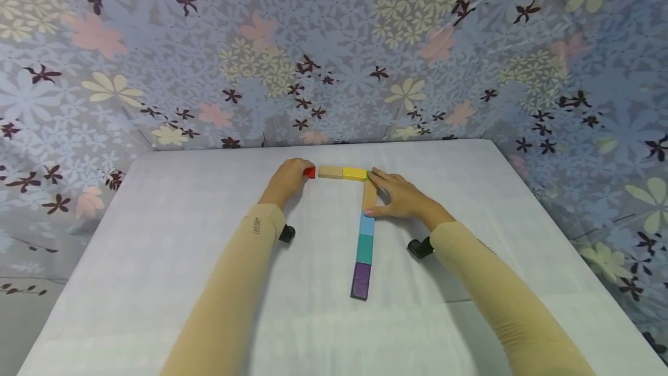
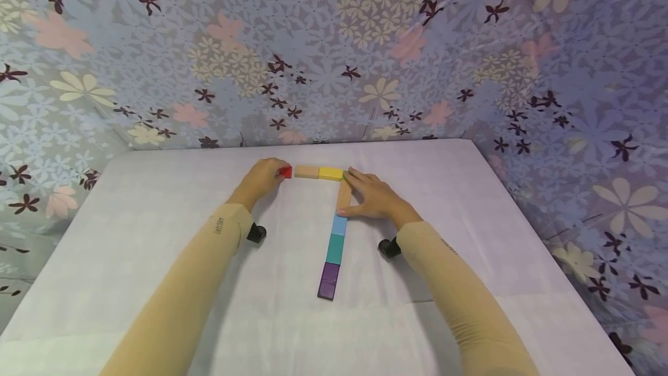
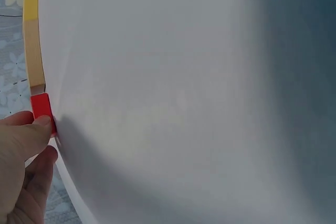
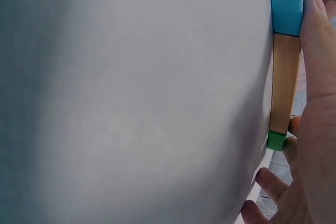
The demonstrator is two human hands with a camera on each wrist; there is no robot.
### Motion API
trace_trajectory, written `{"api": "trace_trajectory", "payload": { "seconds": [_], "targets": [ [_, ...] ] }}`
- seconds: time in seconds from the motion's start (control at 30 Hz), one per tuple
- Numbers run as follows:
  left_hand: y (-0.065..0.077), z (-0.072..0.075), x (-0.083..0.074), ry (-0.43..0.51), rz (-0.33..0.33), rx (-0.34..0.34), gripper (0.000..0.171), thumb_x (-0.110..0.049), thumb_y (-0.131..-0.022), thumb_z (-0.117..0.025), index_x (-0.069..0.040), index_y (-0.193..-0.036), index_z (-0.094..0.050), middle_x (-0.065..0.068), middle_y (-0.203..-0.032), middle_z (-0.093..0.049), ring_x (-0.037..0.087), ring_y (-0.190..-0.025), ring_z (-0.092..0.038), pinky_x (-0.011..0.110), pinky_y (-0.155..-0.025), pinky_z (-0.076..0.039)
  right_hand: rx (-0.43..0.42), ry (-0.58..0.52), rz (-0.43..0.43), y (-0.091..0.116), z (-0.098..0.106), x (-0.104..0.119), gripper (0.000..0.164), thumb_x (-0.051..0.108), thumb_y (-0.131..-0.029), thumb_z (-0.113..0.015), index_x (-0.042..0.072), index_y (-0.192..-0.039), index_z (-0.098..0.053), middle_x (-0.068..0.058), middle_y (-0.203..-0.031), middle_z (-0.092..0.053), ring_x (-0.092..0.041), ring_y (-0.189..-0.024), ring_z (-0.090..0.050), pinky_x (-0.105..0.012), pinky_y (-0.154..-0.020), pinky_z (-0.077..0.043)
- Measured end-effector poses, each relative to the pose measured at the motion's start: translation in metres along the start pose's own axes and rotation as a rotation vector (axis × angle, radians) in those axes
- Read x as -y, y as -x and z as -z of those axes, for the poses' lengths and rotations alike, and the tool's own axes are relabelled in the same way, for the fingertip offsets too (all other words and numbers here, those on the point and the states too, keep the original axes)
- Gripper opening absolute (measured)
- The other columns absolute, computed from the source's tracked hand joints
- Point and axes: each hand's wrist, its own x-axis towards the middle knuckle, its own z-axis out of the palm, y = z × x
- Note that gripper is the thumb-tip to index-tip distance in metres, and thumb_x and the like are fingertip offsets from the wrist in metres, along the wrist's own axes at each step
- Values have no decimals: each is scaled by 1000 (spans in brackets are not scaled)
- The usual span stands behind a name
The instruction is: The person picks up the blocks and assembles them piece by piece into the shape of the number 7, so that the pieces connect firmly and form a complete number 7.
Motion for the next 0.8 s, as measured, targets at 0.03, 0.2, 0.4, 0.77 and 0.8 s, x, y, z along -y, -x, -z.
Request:
{"api": "trace_trajectory", "payload": {
  "seconds": [0.03,0.2,0.4,0.77,0.8],
  "targets": [
    [0,-1,0,0,5,-4,38,-2,-95,-63,-9,-133,-64,11,-136,-63,28,-130,-57,41,-112,-43,0,0,1,0,0,0,114,78,-75,-64,25,-161,-13,1,-169,-4,-38,-153,-12,-66,-118,-19],
    [-1,-4,-1,9,4,-23,37,-3,-94,-64,-10,-131,-65,10,-136,-62,27,-130,-56,40,-113,-42,2,-1,4,-2,0,2,114,77,-75,-65,25,-161,-13,2,-169,-4,-38,-153,-12,-66,-119,-19],
    [-2,-10,0,-3,-1,-63,33,-8,-95,-65,-10,-127,-67,11,-129,-66,27,-125,-59,39,-110,-45,2,0,11,-3,-2,2,113,78,-75,-65,26,-161,-13,3,-169,-4,-37,-153,-13,-65,-119,-18],
    [2,-14,-5,-9,28,-60,43,-19,-98,-63,-8,-139,-56,15,-139,-57,30,-130,-54,42,-113,-41,11,-12,7,-1,-3,0,114,80,-74,-63,27,-161,-12,3,-169,-2,-38,-153,-12,-68,-117,-20],
    [3,-15,-5,-7,32,-56,44,-21,-99,-61,-9,-141,-54,16,-142,-55,31,-132,-53,42,-114,-40,15,-11,1,-1,-3,0,114,80,-74,-62,27,-161,-11,3,-169,-2,-37,-153,-12,-68,-117,-20]
  ]
}}
